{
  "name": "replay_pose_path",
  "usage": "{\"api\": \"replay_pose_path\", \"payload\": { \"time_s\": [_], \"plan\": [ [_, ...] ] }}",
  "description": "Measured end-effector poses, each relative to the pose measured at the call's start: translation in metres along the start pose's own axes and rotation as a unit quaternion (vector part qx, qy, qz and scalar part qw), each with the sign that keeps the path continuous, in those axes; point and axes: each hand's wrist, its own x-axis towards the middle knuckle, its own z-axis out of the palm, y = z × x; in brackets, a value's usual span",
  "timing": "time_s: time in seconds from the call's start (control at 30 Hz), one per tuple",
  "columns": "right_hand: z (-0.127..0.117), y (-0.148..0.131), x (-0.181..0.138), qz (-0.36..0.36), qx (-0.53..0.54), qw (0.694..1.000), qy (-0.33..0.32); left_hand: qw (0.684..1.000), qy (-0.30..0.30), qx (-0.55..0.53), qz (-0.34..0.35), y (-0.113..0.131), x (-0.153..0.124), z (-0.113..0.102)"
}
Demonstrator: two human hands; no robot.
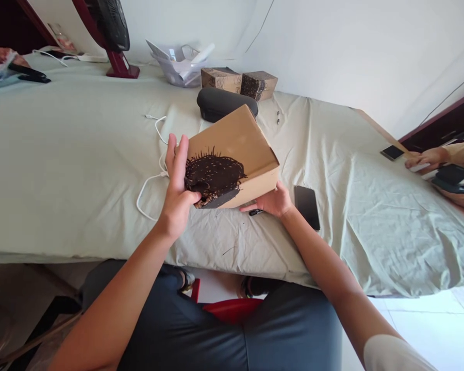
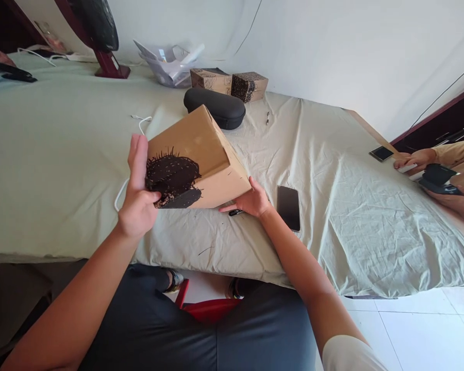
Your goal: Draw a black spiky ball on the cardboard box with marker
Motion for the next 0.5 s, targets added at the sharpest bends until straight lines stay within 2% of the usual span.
{"api": "replay_pose_path", "payload": {
  "time_s": [0.2, 0.37, 0.5],
  "plan": [
    [-0.005, -0.003, 0.001, 0.027, 0.008, 1.0, -0.011, 0.999, -0.008, 0.036, 0.035, -0.009, -0.001, -0.002],
    [-0.01, 0.0, 0.001, 0.029, 0.018, 0.999, -0.024, 0.997, 0.002, 0.068, 0.033, 0.003, -0.003, 0.003],
    [-0.009, -0.001, 0.002, 0.012, 0.023, 1.0, -0.008, 0.995, -0.028, 0.08, 0.06, 0.012, -0.006, 0.006]
  ]
}}
